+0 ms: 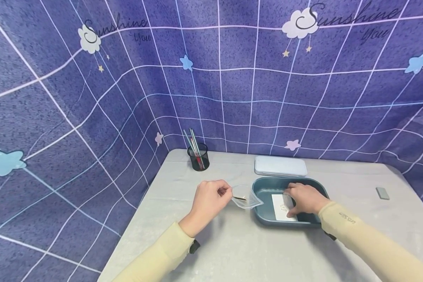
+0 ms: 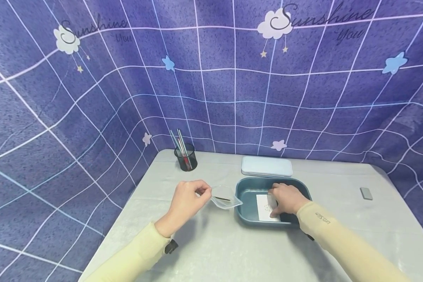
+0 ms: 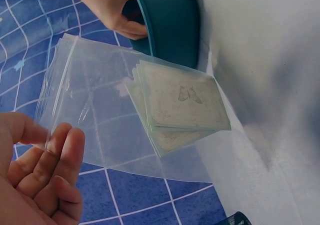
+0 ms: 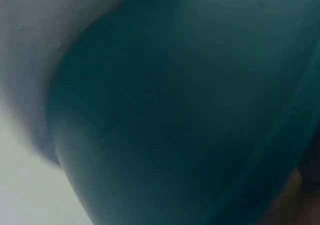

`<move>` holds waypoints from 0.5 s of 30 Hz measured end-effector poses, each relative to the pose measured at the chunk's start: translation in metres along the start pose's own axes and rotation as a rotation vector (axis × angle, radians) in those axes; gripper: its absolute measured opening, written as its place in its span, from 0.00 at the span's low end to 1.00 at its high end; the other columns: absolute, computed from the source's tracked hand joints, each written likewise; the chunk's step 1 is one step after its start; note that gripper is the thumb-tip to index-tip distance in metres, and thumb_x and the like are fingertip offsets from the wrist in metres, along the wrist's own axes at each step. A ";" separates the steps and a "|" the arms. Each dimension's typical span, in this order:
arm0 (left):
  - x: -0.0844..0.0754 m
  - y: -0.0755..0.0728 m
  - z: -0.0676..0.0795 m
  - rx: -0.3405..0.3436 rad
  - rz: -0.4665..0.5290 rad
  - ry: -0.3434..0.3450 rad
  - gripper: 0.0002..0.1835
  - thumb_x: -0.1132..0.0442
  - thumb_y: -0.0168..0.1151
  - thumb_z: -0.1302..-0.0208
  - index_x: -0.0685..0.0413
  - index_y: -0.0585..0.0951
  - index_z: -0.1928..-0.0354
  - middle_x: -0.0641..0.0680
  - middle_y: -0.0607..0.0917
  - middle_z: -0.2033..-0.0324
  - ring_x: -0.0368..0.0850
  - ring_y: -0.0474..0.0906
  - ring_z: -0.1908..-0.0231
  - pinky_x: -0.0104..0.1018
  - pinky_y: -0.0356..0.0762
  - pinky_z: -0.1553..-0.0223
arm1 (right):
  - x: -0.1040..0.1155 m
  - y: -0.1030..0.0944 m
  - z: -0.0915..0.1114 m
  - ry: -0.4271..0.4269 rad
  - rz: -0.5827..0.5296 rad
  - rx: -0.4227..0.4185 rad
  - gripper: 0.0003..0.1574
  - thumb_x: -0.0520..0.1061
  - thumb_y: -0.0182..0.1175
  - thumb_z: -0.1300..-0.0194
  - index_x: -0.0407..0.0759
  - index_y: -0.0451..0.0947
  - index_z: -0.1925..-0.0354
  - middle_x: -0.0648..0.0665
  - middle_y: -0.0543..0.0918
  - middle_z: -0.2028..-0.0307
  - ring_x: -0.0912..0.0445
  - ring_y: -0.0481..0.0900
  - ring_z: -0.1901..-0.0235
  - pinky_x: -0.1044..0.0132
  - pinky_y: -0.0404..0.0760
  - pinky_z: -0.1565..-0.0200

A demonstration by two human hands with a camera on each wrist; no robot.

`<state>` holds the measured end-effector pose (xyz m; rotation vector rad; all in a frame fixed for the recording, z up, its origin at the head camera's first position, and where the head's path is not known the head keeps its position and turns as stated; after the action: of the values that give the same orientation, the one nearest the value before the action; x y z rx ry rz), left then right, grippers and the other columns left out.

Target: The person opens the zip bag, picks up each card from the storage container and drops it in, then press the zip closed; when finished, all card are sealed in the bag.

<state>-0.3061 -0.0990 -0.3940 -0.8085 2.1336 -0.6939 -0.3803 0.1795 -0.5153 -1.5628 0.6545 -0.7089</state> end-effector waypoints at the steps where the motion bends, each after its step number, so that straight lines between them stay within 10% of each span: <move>1: 0.000 0.000 0.000 0.000 0.000 0.000 0.07 0.63 0.66 0.44 0.45 0.89 0.74 0.37 0.82 0.82 0.29 0.76 0.79 0.31 0.76 0.70 | 0.000 -0.001 0.000 0.000 0.001 -0.007 0.48 0.66 0.85 0.65 0.37 0.87 0.52 0.45 0.82 0.59 0.48 0.82 0.61 0.48 0.83 0.60; 15: 0.000 0.002 -0.001 0.013 0.015 -0.012 0.07 0.63 0.65 0.44 0.44 0.89 0.75 0.35 0.82 0.82 0.28 0.76 0.79 0.30 0.76 0.70 | -0.007 -0.009 0.004 0.045 -0.026 -0.061 0.34 0.58 0.84 0.56 0.42 0.82 0.57 0.47 0.83 0.62 0.51 0.83 0.66 0.53 0.83 0.65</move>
<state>-0.3079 -0.0977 -0.3947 -0.7873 2.1198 -0.6926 -0.3819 0.1885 -0.5075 -1.6180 0.6955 -0.7516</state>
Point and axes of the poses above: each hand's wrist, its own z-axis away from the middle knuckle, its own y-axis out of the palm, x = y × z, the point moved 8 cm from there along -z, towards the middle knuckle
